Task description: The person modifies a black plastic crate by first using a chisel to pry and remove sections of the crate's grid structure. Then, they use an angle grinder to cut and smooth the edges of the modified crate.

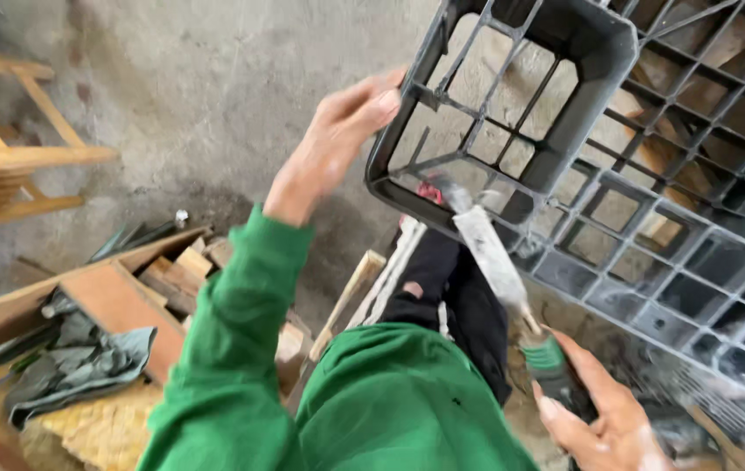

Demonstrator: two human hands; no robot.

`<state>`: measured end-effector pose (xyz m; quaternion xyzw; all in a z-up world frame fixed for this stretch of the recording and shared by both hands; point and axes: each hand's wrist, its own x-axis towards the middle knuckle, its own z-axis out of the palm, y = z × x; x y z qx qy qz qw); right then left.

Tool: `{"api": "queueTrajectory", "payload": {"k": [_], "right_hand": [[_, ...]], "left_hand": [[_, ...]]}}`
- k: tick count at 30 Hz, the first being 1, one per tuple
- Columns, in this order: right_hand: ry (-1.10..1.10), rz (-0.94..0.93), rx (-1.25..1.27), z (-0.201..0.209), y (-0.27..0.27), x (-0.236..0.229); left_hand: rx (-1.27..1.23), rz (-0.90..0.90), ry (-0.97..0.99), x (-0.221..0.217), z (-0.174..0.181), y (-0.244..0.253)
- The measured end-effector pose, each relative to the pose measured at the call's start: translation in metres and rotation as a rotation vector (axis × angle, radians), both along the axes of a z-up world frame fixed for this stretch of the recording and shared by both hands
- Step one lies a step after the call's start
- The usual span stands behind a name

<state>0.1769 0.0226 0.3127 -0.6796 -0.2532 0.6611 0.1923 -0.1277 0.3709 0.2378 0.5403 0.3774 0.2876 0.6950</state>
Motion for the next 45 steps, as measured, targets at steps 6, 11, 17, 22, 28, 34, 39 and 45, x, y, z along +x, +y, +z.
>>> {"api": "queueTrajectory", "payload": {"k": [6, 11, 17, 22, 28, 34, 39, 45], "right_hand": [[-0.085, 0.258, -0.123, 0.067, 0.07, -0.006], [-0.134, 0.326, -0.277, 0.098, 0.113, -0.032], [-0.271, 0.348, -0.429, 0.121, 0.142, -0.067], [-0.352, 0.28, -0.071, 0.143, 0.162, -0.094], [-0.37, 0.509, -0.503, 0.154, 0.178, -0.091], [-0.295, 0.457, -0.439, 0.155, 0.185, -0.097], [-0.303, 0.429, -0.32, 0.154, 0.18, -0.102], [-0.283, 0.387, -0.256, 0.151, 0.177, -0.106]], "left_hand": [[0.035, -0.223, 0.014, 0.029, -0.033, 0.053], [-0.094, -0.288, -0.09, 0.02, -0.048, 0.059], [0.078, -0.294, 0.004, 0.022, -0.048, 0.069], [0.097, -0.288, -0.012, 0.022, -0.048, 0.076], [0.125, -0.203, 0.052, 0.022, -0.052, 0.062], [0.158, -0.161, 0.051, 0.021, -0.049, 0.059], [0.171, -0.13, 0.045, 0.024, -0.053, 0.054], [0.193, -0.121, 0.07, 0.022, -0.051, 0.051]]}}
